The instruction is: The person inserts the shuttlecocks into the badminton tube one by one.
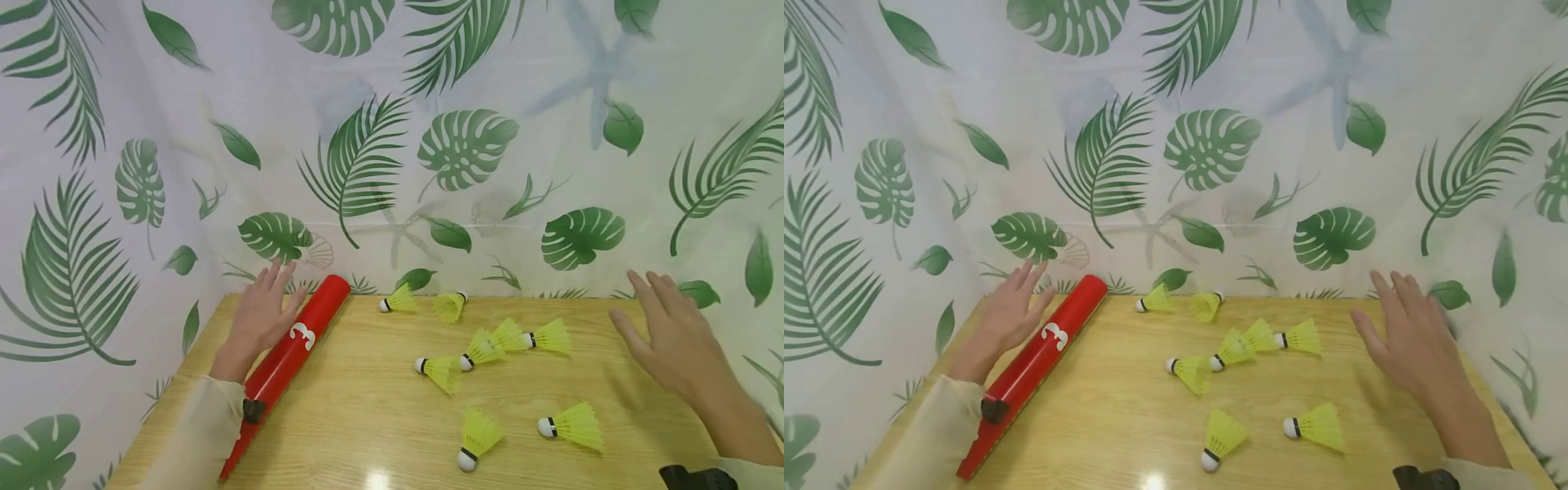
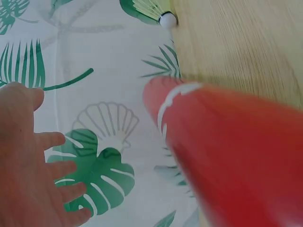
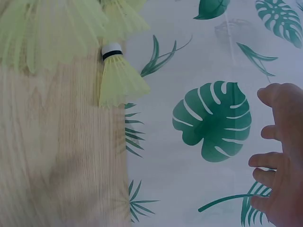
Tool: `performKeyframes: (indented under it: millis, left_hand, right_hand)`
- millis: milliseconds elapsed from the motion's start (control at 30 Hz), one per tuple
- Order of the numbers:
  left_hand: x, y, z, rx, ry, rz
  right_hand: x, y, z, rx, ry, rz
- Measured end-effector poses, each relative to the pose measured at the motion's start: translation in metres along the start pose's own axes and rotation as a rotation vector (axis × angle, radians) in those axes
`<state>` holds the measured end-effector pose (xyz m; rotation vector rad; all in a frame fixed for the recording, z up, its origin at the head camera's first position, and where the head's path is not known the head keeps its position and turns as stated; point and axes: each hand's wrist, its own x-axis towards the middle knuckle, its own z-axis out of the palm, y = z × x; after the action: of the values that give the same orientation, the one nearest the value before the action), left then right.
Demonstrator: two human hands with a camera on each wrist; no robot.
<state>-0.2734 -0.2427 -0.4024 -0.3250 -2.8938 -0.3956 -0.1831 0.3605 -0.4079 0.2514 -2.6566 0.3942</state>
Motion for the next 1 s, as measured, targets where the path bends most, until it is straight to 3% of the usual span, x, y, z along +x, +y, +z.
performKeyframes:
  millis: [467,633,833,1000]
  left_hand:
    - [-0.008,0.032,0.032,-0.252,0.049,-0.233]
    - [-0.004,0.036,0.046,-0.282,0.05,-0.287]
    - [-0.002,0.028,0.062,-0.223,0.001,-0.34]
    - [-0.001,0.023,0.072,-0.175,-0.032,-0.363]
  right_hand:
    - [-0.035,-0.018,0.015,0.083,0.199,0.004]
    - [-0.05,-0.021,0.019,0.154,0.118,0.088]
    - [-0.067,-0.022,0.022,0.249,0.063,0.135]
    - [-0.08,-0.026,0.026,0.248,0.003,0.169]
